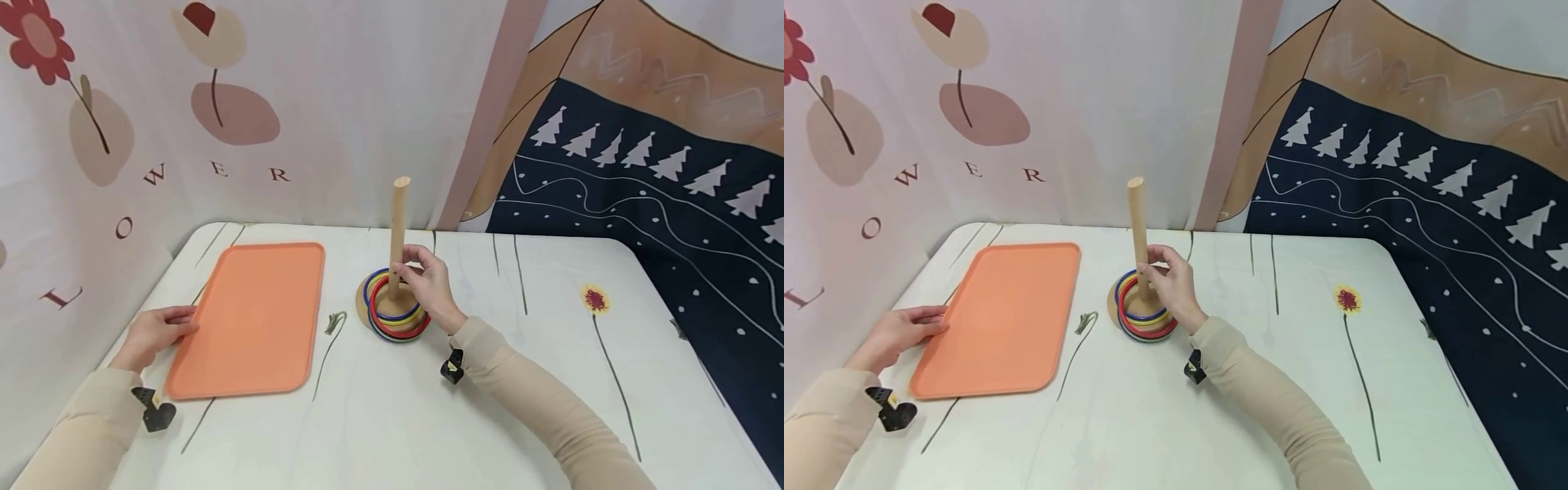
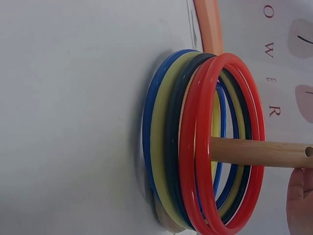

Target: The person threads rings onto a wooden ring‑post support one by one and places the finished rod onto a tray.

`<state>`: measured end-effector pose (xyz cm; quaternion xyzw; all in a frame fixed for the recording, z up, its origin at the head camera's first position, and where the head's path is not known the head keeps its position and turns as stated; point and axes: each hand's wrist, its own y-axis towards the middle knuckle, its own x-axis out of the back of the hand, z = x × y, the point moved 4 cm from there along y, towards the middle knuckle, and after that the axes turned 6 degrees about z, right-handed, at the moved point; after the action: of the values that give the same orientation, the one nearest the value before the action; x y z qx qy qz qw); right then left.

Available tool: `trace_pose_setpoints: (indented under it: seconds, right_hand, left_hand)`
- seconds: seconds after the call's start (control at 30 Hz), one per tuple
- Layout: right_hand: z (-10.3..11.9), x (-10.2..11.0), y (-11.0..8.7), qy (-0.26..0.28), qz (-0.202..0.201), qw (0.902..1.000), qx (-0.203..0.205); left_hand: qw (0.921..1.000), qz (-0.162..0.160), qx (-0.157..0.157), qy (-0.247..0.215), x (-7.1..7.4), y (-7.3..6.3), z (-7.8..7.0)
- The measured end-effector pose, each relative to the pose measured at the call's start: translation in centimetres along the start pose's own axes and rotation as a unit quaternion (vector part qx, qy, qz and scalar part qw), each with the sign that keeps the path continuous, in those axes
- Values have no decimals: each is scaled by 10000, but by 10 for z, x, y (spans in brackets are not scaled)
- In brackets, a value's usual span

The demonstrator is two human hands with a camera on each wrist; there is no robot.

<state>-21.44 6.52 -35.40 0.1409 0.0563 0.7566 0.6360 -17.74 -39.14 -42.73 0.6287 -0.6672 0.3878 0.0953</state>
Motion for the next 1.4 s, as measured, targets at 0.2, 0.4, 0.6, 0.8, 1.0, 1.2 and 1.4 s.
trace_pose_setpoints:
  seconds: [0.2,0.4,0.6,0.8,1.0,1.2,1.4]
  right_hand:
    - [-18,17,10,108,-248,9996,42]
    - [-8,36,11,-54,-522,9985,136]
    - [1,51,13,-85,-669,9975,207]
    - [-1,61,16,-233,-775,9963,278]
    - [-6,66,14,-302,-837,9959,144]
    - [-17,67,11,-337,-817,9961,-56]
    - [-23,71,9,-518,-877,9947,-170]
  left_hand:
    - [9992,193,-308,-135,-18,1,-17]
    - [9960,424,-664,-432,-49,9,-48]
    - [9913,718,-774,-788,-91,16,-90]
    - [9868,921,-806,-1062,-138,21,-129]
    - [9833,1004,-798,-1290,-182,23,-163]
    - [9839,1034,-783,-1227,-210,21,-186]
    - [9816,1076,-825,-1344,-222,21,-199]
